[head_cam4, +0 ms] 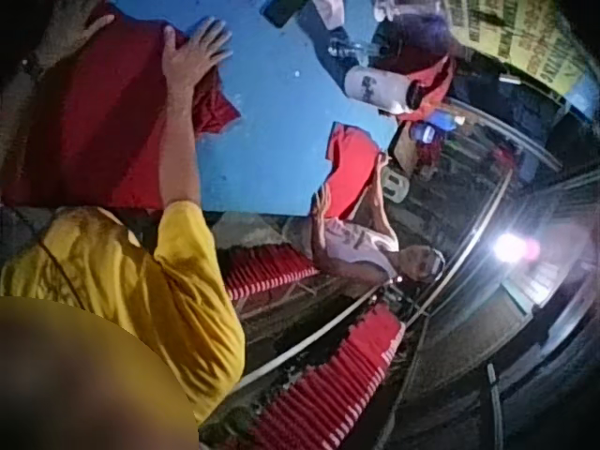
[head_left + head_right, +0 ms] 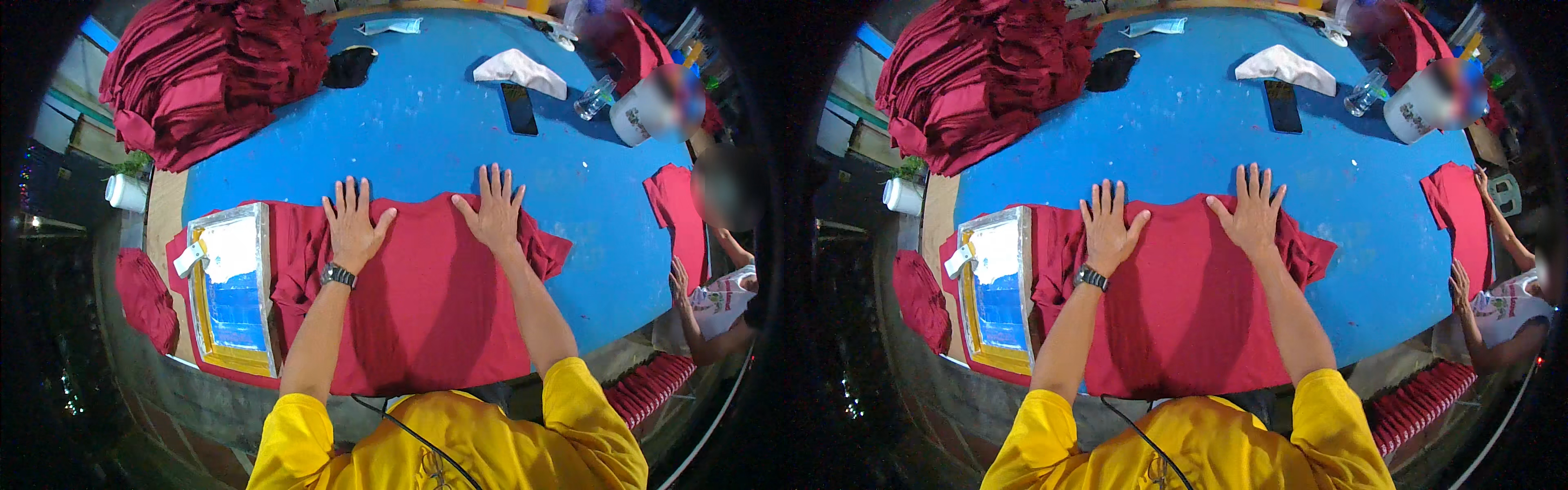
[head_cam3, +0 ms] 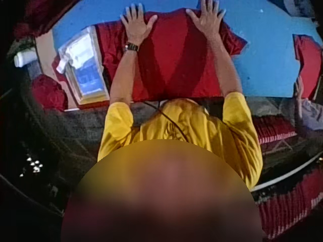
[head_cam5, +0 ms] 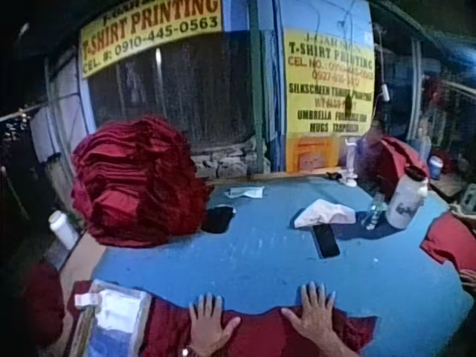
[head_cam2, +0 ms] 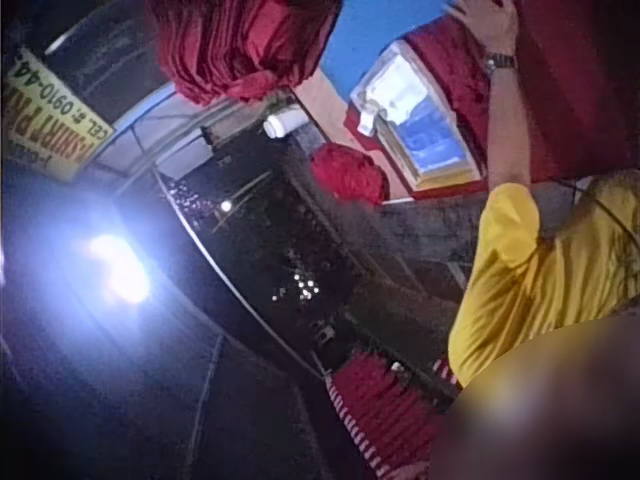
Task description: The person lays red t-shirts on a blue table, aligns a screen printing frame, and uses a squeegee to pull white ink across the screen to print a logo. Printed shirts are folded and placed on a drying rack while new shirts are prepared for the next cycle.
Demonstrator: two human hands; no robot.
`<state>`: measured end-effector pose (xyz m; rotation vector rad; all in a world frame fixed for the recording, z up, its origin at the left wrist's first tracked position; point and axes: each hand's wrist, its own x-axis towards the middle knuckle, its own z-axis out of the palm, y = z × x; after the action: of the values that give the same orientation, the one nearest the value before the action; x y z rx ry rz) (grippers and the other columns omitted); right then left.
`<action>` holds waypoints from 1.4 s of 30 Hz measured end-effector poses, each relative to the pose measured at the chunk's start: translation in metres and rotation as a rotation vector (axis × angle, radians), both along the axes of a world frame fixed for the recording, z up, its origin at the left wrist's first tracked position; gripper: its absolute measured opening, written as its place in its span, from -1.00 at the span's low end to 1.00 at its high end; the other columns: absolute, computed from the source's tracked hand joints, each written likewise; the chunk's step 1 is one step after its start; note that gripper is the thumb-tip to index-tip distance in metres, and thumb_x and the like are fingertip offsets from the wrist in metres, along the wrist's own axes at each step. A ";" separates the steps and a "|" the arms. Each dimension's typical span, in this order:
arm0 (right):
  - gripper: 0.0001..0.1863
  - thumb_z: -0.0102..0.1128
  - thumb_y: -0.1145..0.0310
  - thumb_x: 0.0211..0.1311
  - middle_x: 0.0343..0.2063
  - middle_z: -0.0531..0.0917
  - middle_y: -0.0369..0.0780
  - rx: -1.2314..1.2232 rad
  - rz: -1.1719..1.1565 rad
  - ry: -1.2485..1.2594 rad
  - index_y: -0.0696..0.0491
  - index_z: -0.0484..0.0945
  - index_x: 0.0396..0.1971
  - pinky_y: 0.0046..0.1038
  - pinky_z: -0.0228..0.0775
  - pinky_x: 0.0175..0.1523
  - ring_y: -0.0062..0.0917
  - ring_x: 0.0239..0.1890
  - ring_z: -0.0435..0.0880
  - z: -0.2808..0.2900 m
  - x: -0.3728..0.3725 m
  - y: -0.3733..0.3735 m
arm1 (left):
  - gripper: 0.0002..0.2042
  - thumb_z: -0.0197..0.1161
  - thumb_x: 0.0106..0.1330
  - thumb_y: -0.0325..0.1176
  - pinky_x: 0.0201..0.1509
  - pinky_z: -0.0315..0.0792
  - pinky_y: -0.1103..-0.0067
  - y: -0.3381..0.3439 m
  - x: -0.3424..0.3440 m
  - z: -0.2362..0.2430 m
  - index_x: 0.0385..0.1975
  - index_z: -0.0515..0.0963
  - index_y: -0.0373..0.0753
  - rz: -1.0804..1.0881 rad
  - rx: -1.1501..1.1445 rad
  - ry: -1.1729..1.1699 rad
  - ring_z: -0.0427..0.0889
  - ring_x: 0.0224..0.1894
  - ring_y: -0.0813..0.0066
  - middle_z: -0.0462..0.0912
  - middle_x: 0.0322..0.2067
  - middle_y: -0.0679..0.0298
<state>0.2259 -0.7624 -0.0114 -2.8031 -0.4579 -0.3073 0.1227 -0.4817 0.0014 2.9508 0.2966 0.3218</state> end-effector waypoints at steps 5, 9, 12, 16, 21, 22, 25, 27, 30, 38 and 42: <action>-0.03 0.03 -0.38 0.48 0.59 0.23 0.06 0.036 -0.019 -0.065 0.11 0.28 0.57 0.42 -0.35 0.61 0.09 0.65 0.06 -0.007 0.005 -0.003 | -0.12 0.01 0.55 0.34 0.68 -0.29 -0.14 0.006 0.007 -0.002 0.63 0.16 -0.24 0.004 0.011 0.013 -0.06 0.69 -0.12 0.09 0.63 -0.12; -0.13 0.00 -0.27 0.56 0.59 0.23 0.07 0.050 -0.010 -0.061 0.10 0.28 0.57 0.34 -0.32 0.63 0.09 0.65 0.08 -0.006 0.010 -0.004 | -0.14 0.00 0.57 0.31 0.68 -0.28 -0.14 0.006 0.009 0.005 0.62 0.16 -0.27 -0.006 0.050 0.023 -0.06 0.69 -0.14 0.08 0.63 -0.15; -0.27 0.08 -0.08 0.58 0.55 0.28 0.10 0.150 0.004 -0.090 0.12 0.34 0.51 0.28 -0.22 0.64 0.13 0.61 0.13 0.001 -0.005 -0.008 | -0.15 0.05 0.57 0.25 0.70 -0.27 -0.11 -0.008 -0.015 0.015 0.61 0.16 -0.32 -0.052 0.085 -0.026 -0.05 0.69 -0.15 0.07 0.62 -0.18; -0.33 0.24 0.05 0.48 0.53 0.30 0.13 0.327 0.212 -0.162 0.15 0.42 0.42 0.24 -0.20 0.66 0.18 0.60 0.13 0.008 -0.106 -0.022 | -0.15 0.18 0.52 0.15 0.71 -0.23 -0.07 -0.059 -0.093 0.021 0.60 0.16 -0.38 -0.468 -0.137 -0.034 -0.04 0.68 -0.18 0.04 0.62 -0.19; -0.06 0.10 -0.28 0.48 0.58 0.22 0.08 0.132 0.138 0.021 0.15 0.25 0.57 0.19 -0.29 0.69 0.05 0.66 0.03 0.015 -0.275 -0.036 | -0.16 0.21 0.51 0.12 0.72 -0.21 -0.04 -0.073 -0.217 0.025 0.57 0.20 -0.39 -0.600 -0.062 0.128 -0.04 0.68 -0.17 0.06 0.62 -0.19; -0.06 0.11 -0.28 0.47 0.58 0.22 0.07 0.107 0.090 0.024 0.14 0.26 0.57 0.19 -0.29 0.69 0.05 0.66 0.03 0.012 -0.298 -0.037 | -0.17 0.21 0.51 0.12 0.72 -0.21 -0.03 -0.067 -0.240 0.021 0.57 0.21 -0.39 -0.574 -0.036 0.134 -0.04 0.68 -0.17 0.06 0.62 -0.18; -0.04 0.10 -0.32 0.46 0.59 0.22 0.06 0.066 -0.040 0.011 0.14 0.28 0.57 0.20 -0.32 0.68 0.05 0.66 0.03 0.005 -0.339 -0.041 | -0.18 0.20 0.52 0.11 0.73 -0.23 -0.03 -0.047 -0.293 0.019 0.57 0.21 -0.39 -0.607 -0.089 0.167 -0.04 0.68 -0.15 0.07 0.62 -0.17; -0.03 0.08 -0.35 0.46 0.60 0.21 0.06 0.002 -0.113 0.041 0.14 0.28 0.56 0.22 -0.34 0.68 0.05 0.67 0.03 -0.002 -0.347 -0.039 | -0.34 0.26 0.52 -0.05 0.67 0.05 0.06 -0.029 -0.325 0.021 0.46 0.38 -0.38 -0.662 -0.145 0.042 0.24 0.58 -0.08 0.32 0.51 -0.13; 0.07 0.05 -0.44 0.41 0.63 0.12 0.04 -0.036 -0.138 -0.014 0.13 0.18 0.61 0.24 -0.43 0.68 0.03 0.69 -0.06 -0.006 -0.349 -0.034 | -0.53 0.31 0.52 -0.18 0.50 0.39 0.20 0.004 -0.378 0.036 0.31 0.57 -0.32 -0.612 -0.408 0.007 0.55 0.38 -0.01 0.61 0.28 -0.05; 0.13 0.19 -0.40 0.38 0.67 0.00 0.04 -0.097 -0.153 0.171 0.08 0.05 0.66 0.16 -0.51 0.69 -0.01 0.72 -0.18 0.008 -0.347 -0.034 | -0.70 0.27 0.58 -0.23 0.15 0.62 0.46 0.073 -0.526 0.053 0.05 0.76 -0.31 -0.031 -1.120 0.215 0.81 0.05 0.34 0.85 -0.03 0.10; 0.09 0.21 -0.35 0.40 0.67 0.02 0.03 -0.103 -0.151 0.172 0.06 0.06 0.66 0.15 -0.47 0.69 -0.02 0.72 -0.16 0.003 -0.346 -0.036 | -0.67 0.24 0.61 -0.18 0.08 0.63 0.49 0.128 -0.575 0.035 0.02 0.75 -0.35 0.137 -1.147 0.240 0.80 -0.06 0.45 0.87 -0.13 0.16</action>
<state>-0.1205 -0.7986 -0.0083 -2.9384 -0.2291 -0.0735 -0.4527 -0.3539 0.0367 1.8282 0.4981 -0.1652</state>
